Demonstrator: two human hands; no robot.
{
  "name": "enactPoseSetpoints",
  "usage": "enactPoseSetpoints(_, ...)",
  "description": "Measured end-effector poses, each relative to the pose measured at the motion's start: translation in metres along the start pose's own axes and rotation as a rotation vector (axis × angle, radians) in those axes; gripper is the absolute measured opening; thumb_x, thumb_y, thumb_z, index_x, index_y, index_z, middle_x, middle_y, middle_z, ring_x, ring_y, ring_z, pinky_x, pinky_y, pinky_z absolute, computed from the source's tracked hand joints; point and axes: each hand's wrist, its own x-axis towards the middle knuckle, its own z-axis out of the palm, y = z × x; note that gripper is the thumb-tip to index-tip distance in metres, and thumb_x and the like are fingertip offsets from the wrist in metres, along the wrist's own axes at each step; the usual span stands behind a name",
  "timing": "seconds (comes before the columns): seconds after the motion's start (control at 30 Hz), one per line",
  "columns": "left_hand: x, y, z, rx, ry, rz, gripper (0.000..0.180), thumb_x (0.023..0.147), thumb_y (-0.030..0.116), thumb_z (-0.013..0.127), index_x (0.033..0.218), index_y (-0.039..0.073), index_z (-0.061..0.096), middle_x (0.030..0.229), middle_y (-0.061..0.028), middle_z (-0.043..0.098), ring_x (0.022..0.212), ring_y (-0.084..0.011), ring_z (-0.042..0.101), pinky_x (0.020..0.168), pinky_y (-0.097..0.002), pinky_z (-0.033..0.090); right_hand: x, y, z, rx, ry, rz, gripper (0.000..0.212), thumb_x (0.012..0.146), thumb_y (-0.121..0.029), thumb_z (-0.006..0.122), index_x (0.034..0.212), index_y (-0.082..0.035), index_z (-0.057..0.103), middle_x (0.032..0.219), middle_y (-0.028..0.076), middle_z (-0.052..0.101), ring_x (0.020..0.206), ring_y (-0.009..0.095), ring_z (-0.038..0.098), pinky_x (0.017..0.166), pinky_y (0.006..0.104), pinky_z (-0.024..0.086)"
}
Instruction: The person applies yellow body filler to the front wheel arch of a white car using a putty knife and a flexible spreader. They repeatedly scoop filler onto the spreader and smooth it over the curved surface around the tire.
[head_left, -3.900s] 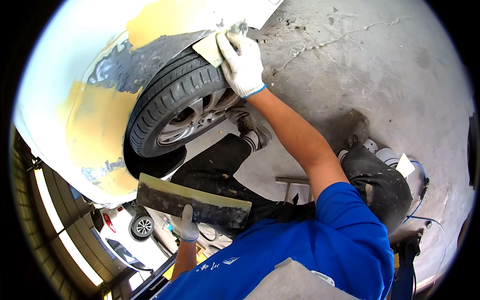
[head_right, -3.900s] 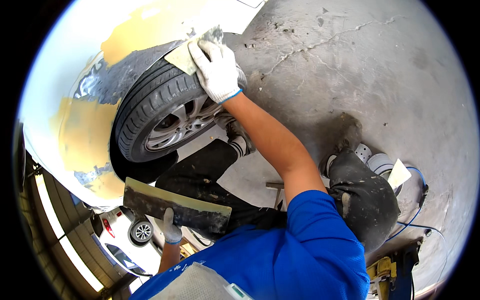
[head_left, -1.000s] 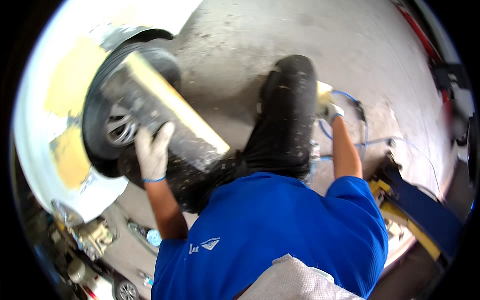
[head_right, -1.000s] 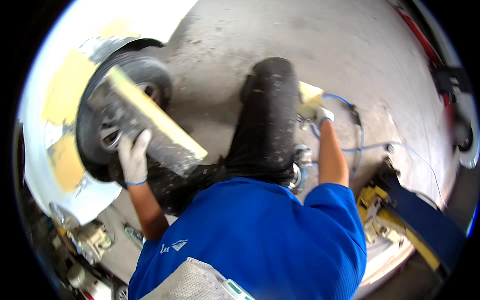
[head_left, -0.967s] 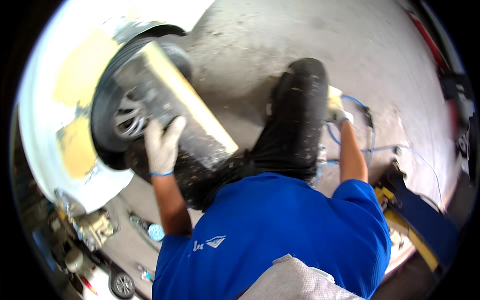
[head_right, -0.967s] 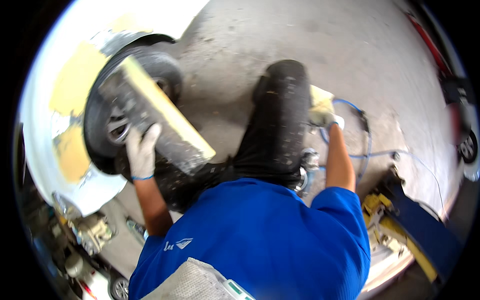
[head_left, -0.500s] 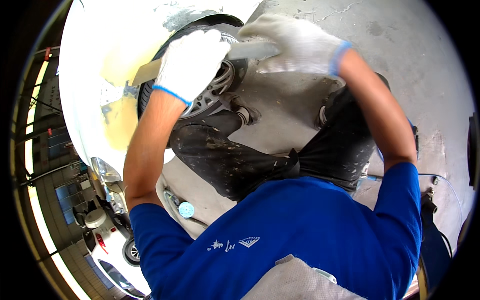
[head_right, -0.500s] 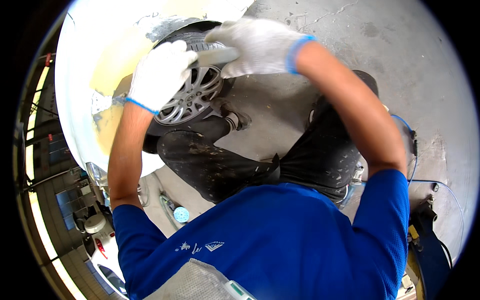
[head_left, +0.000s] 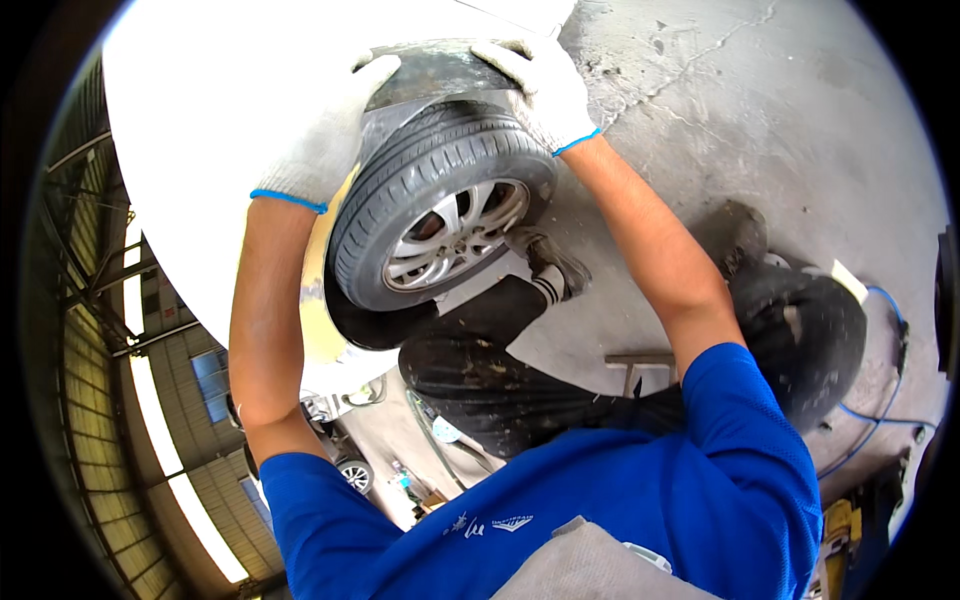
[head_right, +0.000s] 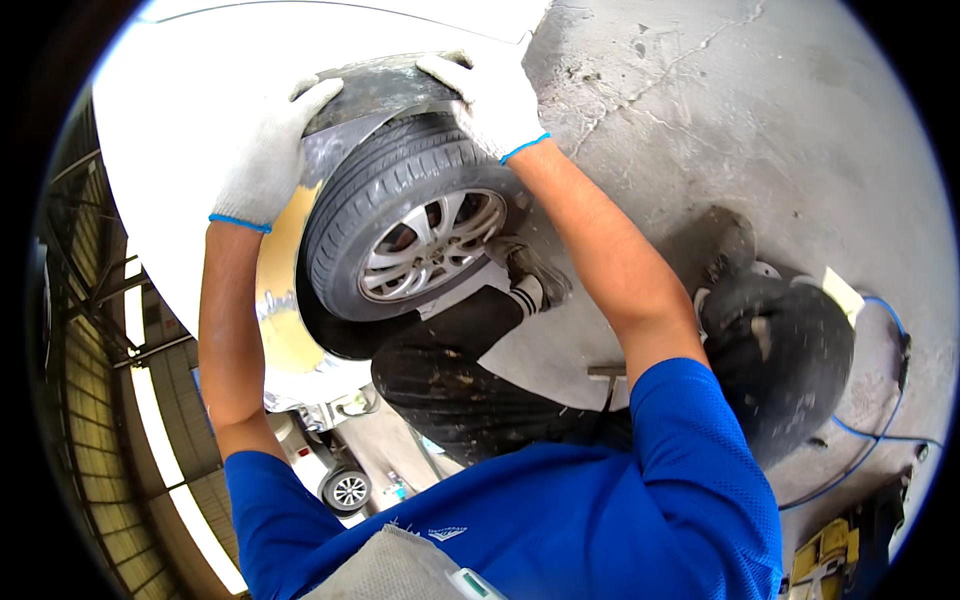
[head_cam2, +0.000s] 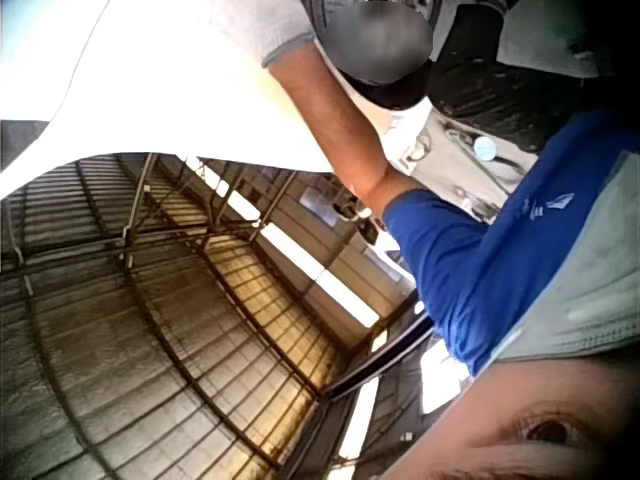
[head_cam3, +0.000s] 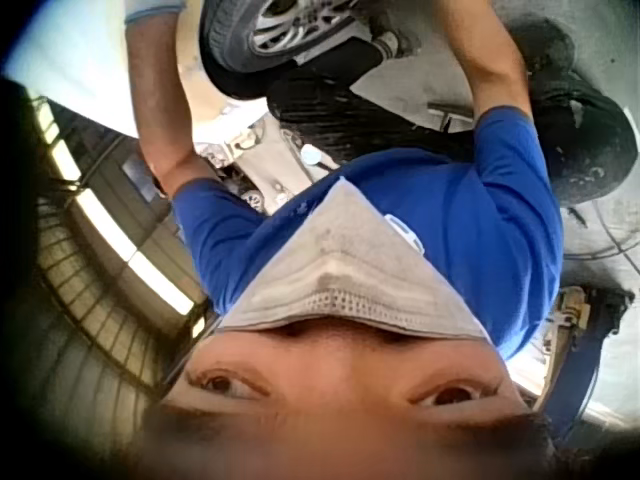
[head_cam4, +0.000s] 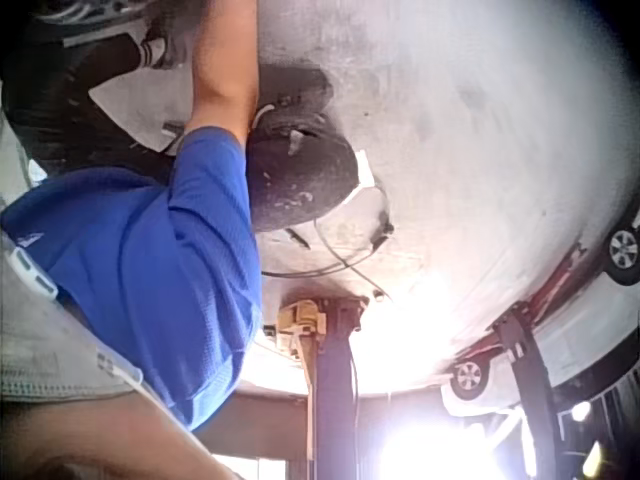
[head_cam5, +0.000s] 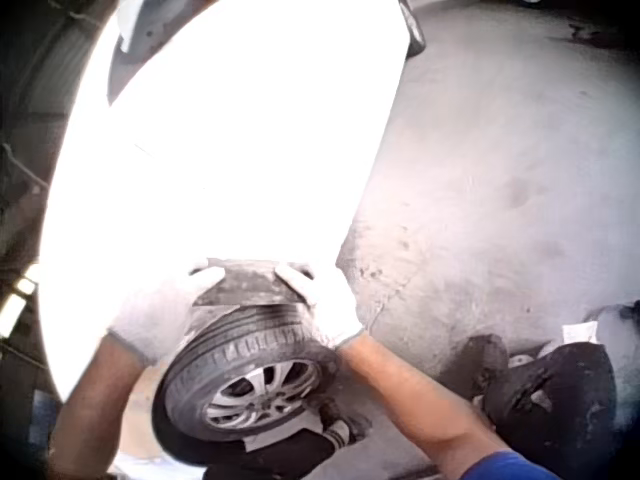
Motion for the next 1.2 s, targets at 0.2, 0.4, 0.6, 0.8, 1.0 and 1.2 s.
enactPoseSetpoints(0.2, 0.048, 0.004, -0.006, 0.103, -0.093, 0.021, 0.048, 0.086, -0.005, 0.058, 0.130, 0.011, 0.065, 0.125, -0.0096, 0.064, 0.115, -0.0307, 0.062, 0.098, -0.0422, 0.054, 0.017, 0.030, 0.028, 0.187, -0.025, 0.114, 0.069, 0.071, 0.006, 0.057, 0.133, -0.022, 0.066, 0.124, 0.008, 0.066, 0.106, 0.034, 0.066, 0.091, 0.0392, 0.055)
enactPoseSetpoints(0.4, 0.050, 0.024, 0.001, 0.370, -0.084, -0.034, 0.048, 0.085, -0.003, 0.062, 0.128, 0.017, 0.067, 0.126, -0.0039, 0.065, 0.110, -0.0259, 0.063, 0.094, -0.0406, 0.055, 0.023, 0.037, 0.039, 0.153, 0.003, 0.108, 0.062, 0.071, 0.006, 0.057, 0.127, -0.020, 0.069, 0.118, 0.005, 0.066, 0.103, 0.029, 0.062, 0.093, 0.0403, 0.050)
enactPoseSetpoints(0.6, 0.047, 0.024, -0.004, 0.288, -0.131, -0.074, 0.047, 0.085, -0.002, 0.064, 0.127, 0.018, 0.068, 0.124, -0.0039, 0.067, 0.111, -0.0269, 0.063, 0.095, -0.0416, 0.054, 0.017, 0.039, 0.036, 0.169, -0.019, 0.069, 0.055, 0.075, 0.004, 0.057, 0.123, -0.021, 0.071, 0.112, 0.003, 0.067, 0.100, 0.028, 0.060, 0.090, 0.0402, 0.048)
enactPoseSetpoints(0.8, 0.057, 0.018, -0.003, 0.356, -0.061, -0.025, 0.046, 0.085, -0.001, 0.064, 0.127, 0.018, 0.069, 0.123, -0.0044, 0.067, 0.112, -0.0275, 0.063, 0.096, -0.0425, 0.054, 0.030, 0.039, 0.037, 0.182, -0.012, 0.107, 0.059, 0.075, 0.004, 0.059, 0.126, -0.024, 0.070, 0.116, 0.002, 0.067, 0.106, 0.027, 0.060, 0.096, 0.0411, 0.048)
enactPoseSetpoints(1.0, 0.048, 0.022, 0.003, 0.309, -0.081, -0.081, 0.047, 0.086, -0.002, 0.062, 0.128, 0.020, 0.069, 0.126, -0.0037, 0.066, 0.114, -0.0273, 0.062, 0.098, -0.0431, 0.053, 0.025, 0.041, 0.039, 0.143, -0.058, 0.079, 0.062, 0.072, 0.006, 0.059, 0.125, -0.024, 0.070, 0.117, 0.003, 0.067, 0.107, 0.028, 0.060, 0.095, 0.0418, 0.048)
enactPoseSetpoints(1.2, 0.061, 0.019, 0.002, 0.391, -0.120, -0.106, 0.062, 0.081, -0.005, 0.065, 0.134, 0.027, 0.066, 0.130, -0.0011, 0.064, 0.120, -0.0243, 0.060, 0.106, -0.0408, 0.052, 0.027, 0.044, 0.035, 0.115, 0.019, 0.074, 0.068, 0.069, 0.008, 0.059, 0.126, -0.027, 0.070, 0.114, 0.003, 0.066, 0.104, 0.029, 0.059, 0.093, 0.0415, 0.048)
